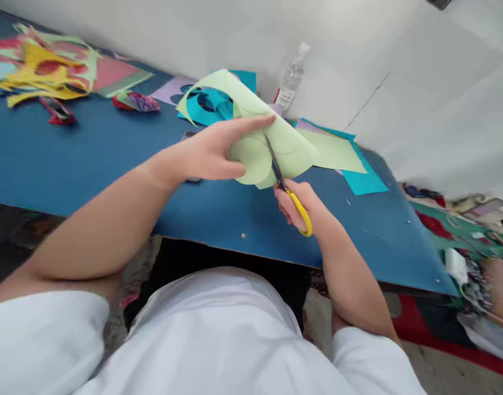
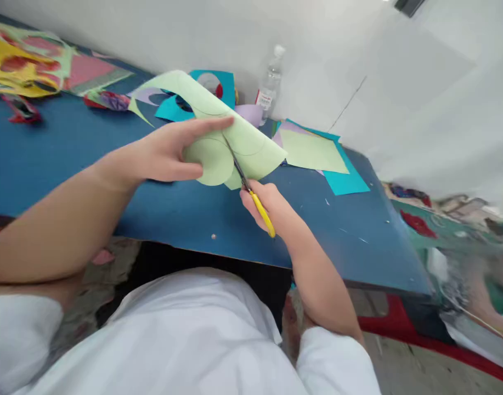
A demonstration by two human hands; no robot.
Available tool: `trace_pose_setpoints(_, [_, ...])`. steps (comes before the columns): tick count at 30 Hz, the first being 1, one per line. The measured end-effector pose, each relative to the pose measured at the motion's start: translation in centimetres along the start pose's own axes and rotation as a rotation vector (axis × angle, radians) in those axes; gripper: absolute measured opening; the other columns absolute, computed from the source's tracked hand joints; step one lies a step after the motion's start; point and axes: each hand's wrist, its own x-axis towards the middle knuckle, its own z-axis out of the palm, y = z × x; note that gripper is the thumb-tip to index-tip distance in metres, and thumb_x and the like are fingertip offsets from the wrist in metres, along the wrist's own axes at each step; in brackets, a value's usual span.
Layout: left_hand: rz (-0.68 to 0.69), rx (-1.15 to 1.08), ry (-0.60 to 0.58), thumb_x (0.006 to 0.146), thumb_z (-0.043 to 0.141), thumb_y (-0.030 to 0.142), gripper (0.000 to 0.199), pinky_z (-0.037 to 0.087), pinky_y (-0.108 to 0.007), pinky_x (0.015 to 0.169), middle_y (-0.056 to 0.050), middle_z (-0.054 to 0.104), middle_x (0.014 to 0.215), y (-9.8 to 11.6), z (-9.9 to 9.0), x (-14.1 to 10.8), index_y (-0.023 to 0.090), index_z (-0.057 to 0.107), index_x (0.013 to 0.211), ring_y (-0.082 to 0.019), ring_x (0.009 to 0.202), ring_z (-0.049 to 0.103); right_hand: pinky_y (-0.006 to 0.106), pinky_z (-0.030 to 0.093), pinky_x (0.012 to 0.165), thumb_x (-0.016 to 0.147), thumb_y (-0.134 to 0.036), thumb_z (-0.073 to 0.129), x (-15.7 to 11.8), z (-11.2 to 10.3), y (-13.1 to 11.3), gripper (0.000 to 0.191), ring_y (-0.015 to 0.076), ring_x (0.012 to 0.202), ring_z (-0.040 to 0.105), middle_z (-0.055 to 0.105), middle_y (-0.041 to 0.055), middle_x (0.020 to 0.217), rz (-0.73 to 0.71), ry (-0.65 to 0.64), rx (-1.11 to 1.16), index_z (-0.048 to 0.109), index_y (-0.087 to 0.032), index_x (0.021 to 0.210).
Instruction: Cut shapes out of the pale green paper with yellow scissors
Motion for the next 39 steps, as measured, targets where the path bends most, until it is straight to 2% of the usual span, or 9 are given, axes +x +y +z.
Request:
trace_pose_setpoints(6, [-0.058,-0.026,-0.034,0.073,0.059,0.027,0.102,0.035,-0.047,0.135,-0.012,0.048,0.174,0.6,-0.5,0.3,0.005,0.04,0.17,-0.037,0.15,0.055,0.025,0.045,0.054,0.106,-0.045,0.052,0.0,-0.3,-0.6,0.024,0.0113,0.053,0.048,0.055,-0.0032,0.066,-0.021,-0.012,0.007,0.055,-0.024,0.095])
trace_pose_setpoints(9, [-0.082,-0.083,-0.029,0.073,0.061,0.026,0.099,0.043,-0.047,0.13,-0.009,0.051,0.172,0.6,-0.6,0.2,0.009,0.044,0.169,-0.038,0.145,0.058,0.025,0.045,0.055,0.106,-0.042,0.051,-0.1,-0.5,-1.2,0.023,0.0108,0.054,0.047,0.054,-0.0032,0.066,-0.037,-0.016,-0.005,0.054,-0.023,0.093])
trace_pose_setpoints(14, [-0.069,-0.142,-0.029,0.076,0.062,0.023,0.095,0.051,-0.042,0.12,-0.009,0.054,0.17,0.3,-0.7,0.0,0.01,0.045,0.168,-0.037,0.141,0.061,0.027,0.045,0.056,0.106,-0.041,0.05,-0.2,-0.6,-1.6,0.023,0.0114,0.055,0.047,0.053,-0.0026,0.067,-0.048,-0.02,-0.031,0.053,-0.022,0.092])
trace_pose_setpoints(20, [-0.155,-0.184,-0.033,0.069,0.069,0.005,0.099,0.057,-0.041,0.111,-0.008,0.058,0.166,0.4,-1.0,0.1,0.015,0.05,0.166,-0.034,0.127,0.069,0.027,0.044,0.055,0.106,-0.044,0.05,-0.2,-0.5,-1.5,0.026,0.0117,0.054,0.046,0.053,-0.002,0.067,-0.063,-0.016,-0.031,0.053,-0.022,0.091])
trace_pose_setpoints(25, [-0.147,-0.241,-0.032,0.069,0.069,0.005,0.096,0.045,-0.046,0.127,-0.007,0.055,0.169,0.5,-1.2,0.2,0.012,0.053,0.163,-0.039,0.149,0.056,0.026,0.043,0.055,0.105,-0.041,0.052,-0.1,-0.5,-1.5,0.025,0.0113,0.054,0.046,0.054,-0.0016,0.067,-0.061,-0.015,-0.033,0.053,-0.023,0.089])
trace_pose_setpoints(28, [-0.166,-0.26,-0.028,0.068,0.071,0.007,0.095,0.043,-0.049,0.129,-0.008,0.058,0.167,0.7,-1.3,0.3,0.011,0.054,0.162,-0.04,0.151,0.054,0.027,0.043,0.055,0.105,-0.04,0.052,-0.1,-0.5,-1.5,0.024,0.0114,0.054,0.045,0.054,-0.0016,0.067,-0.061,-0.012,-0.035,0.053,-0.023,0.088])
trace_pose_setpoints(34, [-0.229,-0.297,-0.006,0.065,0.079,0.013,0.091,0.052,-0.047,0.121,-0.008,0.074,0.145,1.0,-1.5,0.4,0.011,0.062,0.154,-0.04,0.144,0.061,0.027,0.042,0.054,0.106,-0.043,0.052,-0.2,-0.5,-1.4,0.027,0.012,0.055,0.044,0.053,-0.0019,0.067,-0.066,-0.024,-0.013,0.053,-0.023,0.088])
trace_pose_setpoints(39, [-0.231,-0.275,-0.056,0.068,0.074,0.017,0.094,0.059,-0.044,0.11,-0.008,0.068,0.153,1.1,-1.7,0.3,0.013,0.056,0.16,-0.037,0.134,0.066,0.027,0.043,0.054,0.107,-0.044,0.051,-0.2,-0.5,-1.4,0.028,0.0119,0.057,0.046,0.053,-0.0023,0.067,-0.088,-0.038,-0.011,0.053,-0.023,0.089])
